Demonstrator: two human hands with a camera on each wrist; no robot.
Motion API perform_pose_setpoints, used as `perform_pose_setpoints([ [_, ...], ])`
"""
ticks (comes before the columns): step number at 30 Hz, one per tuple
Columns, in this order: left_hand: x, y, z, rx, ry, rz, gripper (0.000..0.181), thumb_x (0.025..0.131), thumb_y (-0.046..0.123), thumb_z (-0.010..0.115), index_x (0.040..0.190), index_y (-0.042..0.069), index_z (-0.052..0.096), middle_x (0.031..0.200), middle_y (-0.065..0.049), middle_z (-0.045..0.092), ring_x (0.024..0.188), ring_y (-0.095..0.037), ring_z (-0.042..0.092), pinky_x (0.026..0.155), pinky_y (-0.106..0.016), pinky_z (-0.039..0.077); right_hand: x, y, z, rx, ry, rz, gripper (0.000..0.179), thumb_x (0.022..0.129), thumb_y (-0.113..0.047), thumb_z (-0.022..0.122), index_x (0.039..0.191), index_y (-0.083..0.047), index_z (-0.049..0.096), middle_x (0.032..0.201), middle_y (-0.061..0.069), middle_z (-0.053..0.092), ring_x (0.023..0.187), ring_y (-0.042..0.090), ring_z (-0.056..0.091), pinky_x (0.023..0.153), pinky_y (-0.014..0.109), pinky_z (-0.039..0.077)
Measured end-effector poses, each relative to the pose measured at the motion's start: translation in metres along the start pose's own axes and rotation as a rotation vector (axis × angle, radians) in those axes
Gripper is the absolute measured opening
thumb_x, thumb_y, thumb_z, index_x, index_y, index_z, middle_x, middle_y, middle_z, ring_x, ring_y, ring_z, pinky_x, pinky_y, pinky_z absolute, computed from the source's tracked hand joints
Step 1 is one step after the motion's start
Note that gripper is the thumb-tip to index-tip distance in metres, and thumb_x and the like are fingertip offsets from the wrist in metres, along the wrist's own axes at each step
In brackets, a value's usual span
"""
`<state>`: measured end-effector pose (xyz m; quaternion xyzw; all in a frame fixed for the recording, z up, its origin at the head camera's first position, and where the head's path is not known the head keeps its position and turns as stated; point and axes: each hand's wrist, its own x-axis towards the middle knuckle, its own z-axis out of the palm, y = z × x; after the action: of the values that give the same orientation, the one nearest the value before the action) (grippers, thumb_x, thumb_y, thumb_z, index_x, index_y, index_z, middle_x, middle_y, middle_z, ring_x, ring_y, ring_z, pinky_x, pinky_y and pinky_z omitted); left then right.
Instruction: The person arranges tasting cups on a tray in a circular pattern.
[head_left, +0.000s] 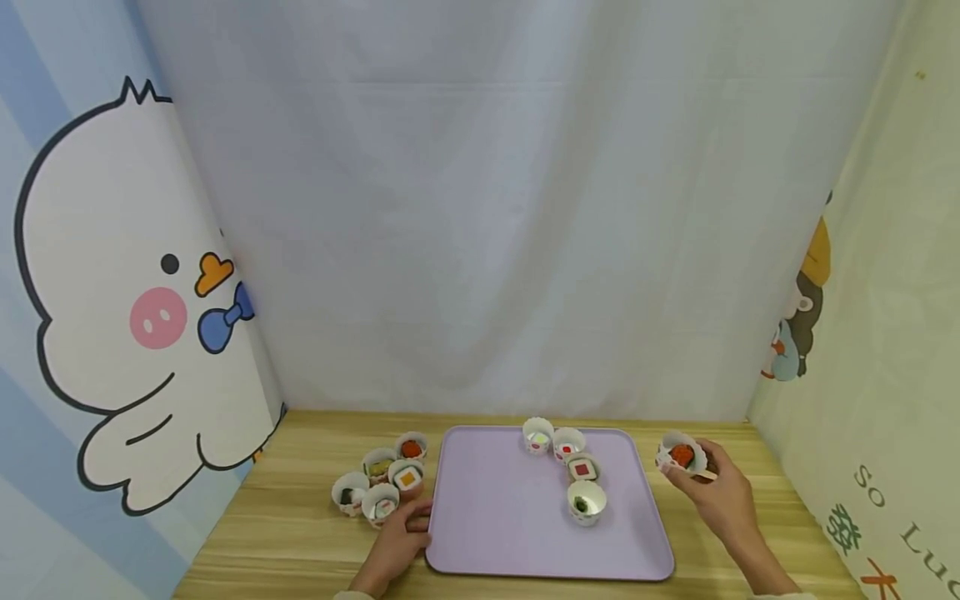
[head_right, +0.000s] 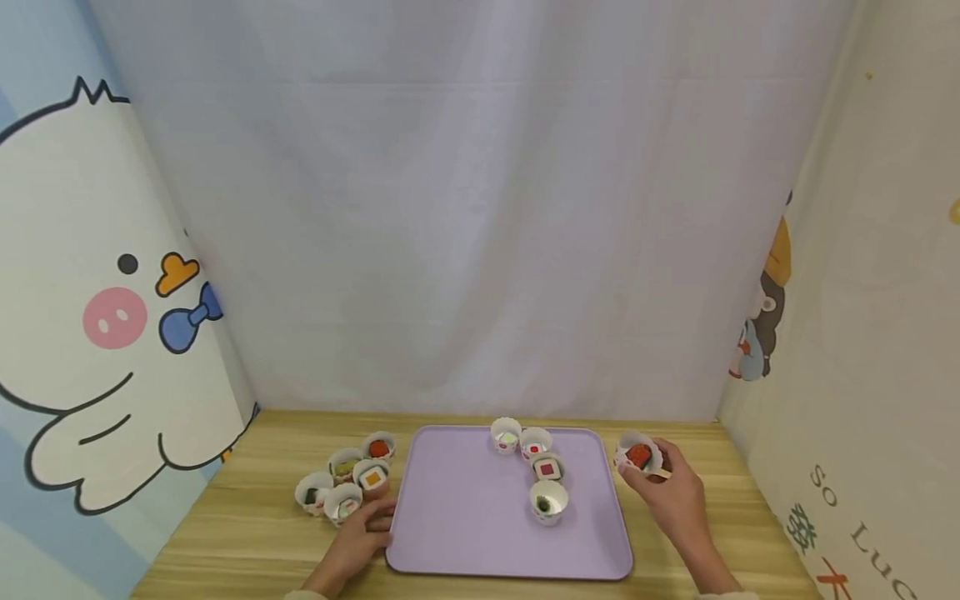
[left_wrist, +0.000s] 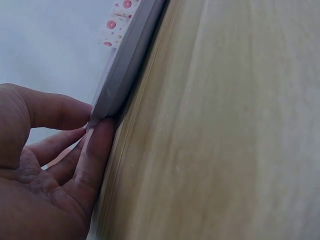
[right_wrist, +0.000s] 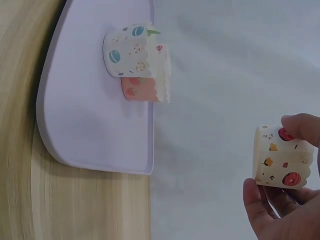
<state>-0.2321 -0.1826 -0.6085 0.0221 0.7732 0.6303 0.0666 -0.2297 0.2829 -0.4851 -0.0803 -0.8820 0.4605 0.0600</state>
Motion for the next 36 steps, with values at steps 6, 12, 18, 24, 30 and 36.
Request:
perform_pose_setpoints([
  [6, 0.000, -0.001, 0.000, -0.002, -0.004, 0.004, 0.059, 0.076, -0.011, 0.057, 0.134, -0.014, 0.047, 0.125, -0.035, 0.056, 0.102, -0.030, 0.064, 0.071, -0.038, 0.057, -0.008, -0.004, 0.014, 0.011, -0.020, -0.016, 0.078, 0.086, -0.044, 0.072, 0.146, -0.006, 0.039, 0.137, 0.025, 0.053, 0.112, 0.038, 0.063, 0.071, 0.019, 0.052],
  [12, 0.001, -0.002, 0.000, 0.015, -0.002, 0.013, 0.058, 0.076, -0.011, 0.057, 0.133, -0.015, 0.047, 0.125, -0.036, 0.056, 0.103, -0.032, 0.064, 0.072, -0.038, 0.057, -0.016, -0.005, 0.033, 0.044, -0.039, -0.032, 0.075, 0.084, -0.036, 0.076, 0.143, -0.006, 0.042, 0.130, 0.023, 0.056, 0.100, 0.027, 0.066, 0.070, 0.020, 0.054],
  [18, 0.001, -0.001, 0.000, 0.022, 0.002, 0.011, 0.058, 0.076, -0.010, 0.057, 0.133, -0.014, 0.048, 0.125, -0.035, 0.057, 0.103, -0.033, 0.064, 0.072, -0.038, 0.057, -0.024, -0.007, 0.052, 0.090, -0.055, -0.037, 0.070, 0.080, -0.029, 0.080, 0.138, -0.007, 0.048, 0.126, 0.020, 0.059, 0.097, 0.021, 0.065, 0.072, 0.019, 0.054],
  [24, 0.000, 0.000, 0.000, 0.019, -0.001, 0.005, 0.058, 0.076, -0.010, 0.057, 0.133, -0.014, 0.048, 0.125, -0.035, 0.057, 0.103, -0.032, 0.064, 0.071, -0.037, 0.057, -0.033, -0.006, 0.072, 0.102, -0.062, -0.050, 0.068, 0.076, -0.026, 0.084, 0.134, -0.006, 0.053, 0.121, 0.021, 0.064, 0.090, 0.018, 0.066, 0.070, 0.019, 0.053],
  [30, -0.001, 0.002, 0.000, 0.010, -0.005, 0.011, 0.058, 0.076, -0.010, 0.058, 0.133, -0.014, 0.048, 0.125, -0.035, 0.057, 0.102, -0.031, 0.064, 0.071, -0.037, 0.057, -0.040, -0.001, 0.093, 0.093, -0.062, -0.072, 0.063, 0.072, -0.021, 0.086, 0.127, -0.004, 0.059, 0.115, 0.016, 0.068, 0.092, 0.015, 0.064, 0.073, 0.020, 0.054],
  [36, -0.002, 0.003, 0.000, 0.014, 0.000, 0.013, 0.058, 0.076, -0.009, 0.058, 0.133, -0.014, 0.048, 0.125, -0.035, 0.057, 0.103, -0.032, 0.064, 0.072, -0.037, 0.057, -0.047, 0.005, 0.108, 0.089, -0.105, -0.065, 0.062, 0.070, -0.018, 0.087, 0.124, -0.005, 0.060, 0.114, 0.013, 0.069, 0.089, 0.015, 0.065, 0.074, 0.022, 0.053],
])
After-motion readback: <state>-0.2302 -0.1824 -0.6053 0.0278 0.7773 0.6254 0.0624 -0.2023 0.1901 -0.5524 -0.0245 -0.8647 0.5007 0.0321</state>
